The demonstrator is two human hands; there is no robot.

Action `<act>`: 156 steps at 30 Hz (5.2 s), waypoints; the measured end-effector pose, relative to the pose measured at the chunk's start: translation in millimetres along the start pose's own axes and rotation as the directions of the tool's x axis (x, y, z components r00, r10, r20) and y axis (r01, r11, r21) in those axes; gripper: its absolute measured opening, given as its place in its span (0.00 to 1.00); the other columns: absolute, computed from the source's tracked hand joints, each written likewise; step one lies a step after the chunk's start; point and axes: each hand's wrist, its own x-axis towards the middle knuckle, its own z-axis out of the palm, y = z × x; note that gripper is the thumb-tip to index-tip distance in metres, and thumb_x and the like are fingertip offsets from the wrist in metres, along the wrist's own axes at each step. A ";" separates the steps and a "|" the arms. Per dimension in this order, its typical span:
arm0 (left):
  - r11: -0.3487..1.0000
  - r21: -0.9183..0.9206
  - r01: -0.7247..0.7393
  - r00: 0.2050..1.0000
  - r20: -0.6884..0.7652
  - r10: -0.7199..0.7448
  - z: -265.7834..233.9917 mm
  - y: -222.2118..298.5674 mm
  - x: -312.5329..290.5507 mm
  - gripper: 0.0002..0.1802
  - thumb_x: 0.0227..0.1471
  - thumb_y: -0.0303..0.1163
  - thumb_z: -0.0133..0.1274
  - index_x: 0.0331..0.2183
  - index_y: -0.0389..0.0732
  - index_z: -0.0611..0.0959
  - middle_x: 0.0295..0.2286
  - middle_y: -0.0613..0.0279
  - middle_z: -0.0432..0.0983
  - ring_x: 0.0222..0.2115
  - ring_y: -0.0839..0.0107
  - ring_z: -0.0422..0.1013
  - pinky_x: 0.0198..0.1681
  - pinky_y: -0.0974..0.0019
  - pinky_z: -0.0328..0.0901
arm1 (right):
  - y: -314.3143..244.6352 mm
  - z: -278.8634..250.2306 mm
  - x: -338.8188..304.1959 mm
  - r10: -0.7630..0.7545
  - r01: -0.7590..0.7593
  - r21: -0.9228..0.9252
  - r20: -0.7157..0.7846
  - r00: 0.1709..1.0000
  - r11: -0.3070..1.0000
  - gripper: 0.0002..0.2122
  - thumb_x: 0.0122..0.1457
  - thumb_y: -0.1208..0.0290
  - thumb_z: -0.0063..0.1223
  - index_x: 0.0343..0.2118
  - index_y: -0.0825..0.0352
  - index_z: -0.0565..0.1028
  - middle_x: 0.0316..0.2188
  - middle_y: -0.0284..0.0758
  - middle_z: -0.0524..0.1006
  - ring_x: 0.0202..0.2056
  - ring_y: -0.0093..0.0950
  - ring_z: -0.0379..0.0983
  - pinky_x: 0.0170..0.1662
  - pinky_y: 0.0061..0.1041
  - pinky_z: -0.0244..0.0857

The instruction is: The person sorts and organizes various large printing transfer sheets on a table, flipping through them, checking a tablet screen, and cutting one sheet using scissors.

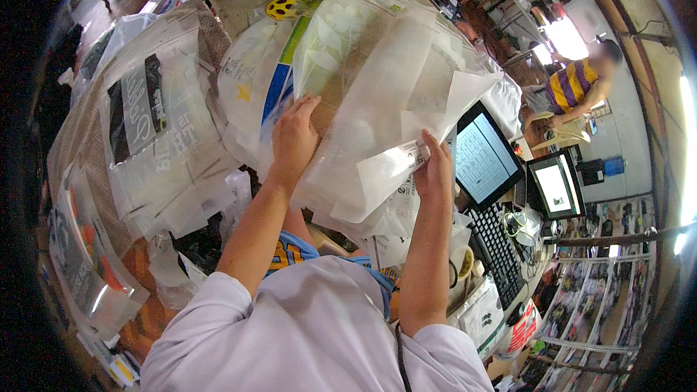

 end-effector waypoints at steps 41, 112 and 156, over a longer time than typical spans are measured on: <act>0.992 0.128 -0.010 0.993 0.119 -0.005 8.7 -15.1 -20.4 0.35 0.45 0.38 0.57 0.53 0.34 0.68 0.58 0.39 0.50 0.59 0.46 0.50 0.60 0.50 0.48 | 22.1 -2.1 -9.1 -0.022 0.022 -0.016 -0.007 1.000 1.000 0.17 0.55 0.72 0.50 0.48 0.68 0.67 0.38 0.37 0.73 0.37 0.32 0.73 0.36 0.33 0.69; 0.853 -0.333 0.402 0.916 0.129 -0.381 -11.3 -151.4 -84.5 0.25 0.58 0.39 0.42 0.54 0.35 0.67 0.49 0.54 0.68 0.51 0.64 0.63 0.54 0.62 0.58 | 11.9 163.4 -80.3 -0.287 0.652 -0.738 0.596 0.750 0.171 0.07 0.52 0.71 0.48 0.27 0.70 0.71 0.21 0.48 0.75 0.27 0.48 0.73 0.34 0.44 0.67; 0.902 -0.327 0.282 0.883 0.455 -0.111 -71.1 -17.5 133.1 0.29 0.38 0.16 0.52 0.47 0.39 0.72 0.34 0.61 0.77 0.33 0.72 0.73 0.35 0.70 0.67 | -240.5 25.0 -14.2 -0.760 0.450 -0.878 0.402 0.511 -0.162 0.09 0.52 0.76 0.42 0.32 0.70 0.75 0.25 0.47 0.76 0.25 0.40 0.74 0.30 0.38 0.68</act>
